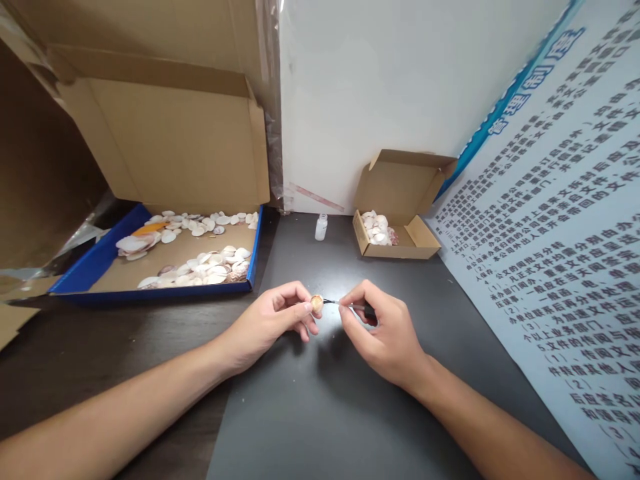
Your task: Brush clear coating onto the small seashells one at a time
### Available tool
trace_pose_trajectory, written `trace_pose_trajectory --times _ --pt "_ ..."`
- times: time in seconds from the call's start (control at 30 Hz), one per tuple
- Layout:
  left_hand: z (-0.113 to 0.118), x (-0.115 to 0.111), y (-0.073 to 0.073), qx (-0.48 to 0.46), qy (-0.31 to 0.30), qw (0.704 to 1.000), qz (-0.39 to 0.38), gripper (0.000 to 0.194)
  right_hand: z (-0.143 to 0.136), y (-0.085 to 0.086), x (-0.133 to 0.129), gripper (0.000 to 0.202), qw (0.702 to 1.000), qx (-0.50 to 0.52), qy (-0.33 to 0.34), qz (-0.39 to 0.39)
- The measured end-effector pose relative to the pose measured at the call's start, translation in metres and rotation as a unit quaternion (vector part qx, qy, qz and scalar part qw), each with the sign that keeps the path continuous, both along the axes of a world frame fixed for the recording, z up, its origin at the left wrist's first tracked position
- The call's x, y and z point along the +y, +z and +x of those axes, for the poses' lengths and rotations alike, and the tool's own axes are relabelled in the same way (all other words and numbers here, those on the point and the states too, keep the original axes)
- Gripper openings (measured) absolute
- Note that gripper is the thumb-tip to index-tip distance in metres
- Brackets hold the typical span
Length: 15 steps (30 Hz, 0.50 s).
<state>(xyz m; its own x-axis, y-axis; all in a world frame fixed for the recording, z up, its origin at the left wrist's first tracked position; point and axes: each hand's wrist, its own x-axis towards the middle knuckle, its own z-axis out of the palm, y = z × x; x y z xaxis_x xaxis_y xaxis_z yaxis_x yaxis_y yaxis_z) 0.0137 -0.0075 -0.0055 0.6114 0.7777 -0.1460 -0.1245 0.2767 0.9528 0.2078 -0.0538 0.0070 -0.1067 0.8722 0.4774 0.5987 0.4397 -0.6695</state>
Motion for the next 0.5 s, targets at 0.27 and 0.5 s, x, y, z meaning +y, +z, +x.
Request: trace_pose_trajectory --times 0.27,0.5 --pt "-0.0003 0.0001 0.0 0.019 -0.002 1.0 0.0 0.024 -0.003 -0.0044 -0.0032 0.008 0.999 -0.015 0.048 0.016" --pt "-0.0011 -0.0001 0.0008 0.024 0.004 1.0 -0.017 0.024 0.0003 -0.003 -0.0013 0.008 0.998 -0.05 0.023 0.003"
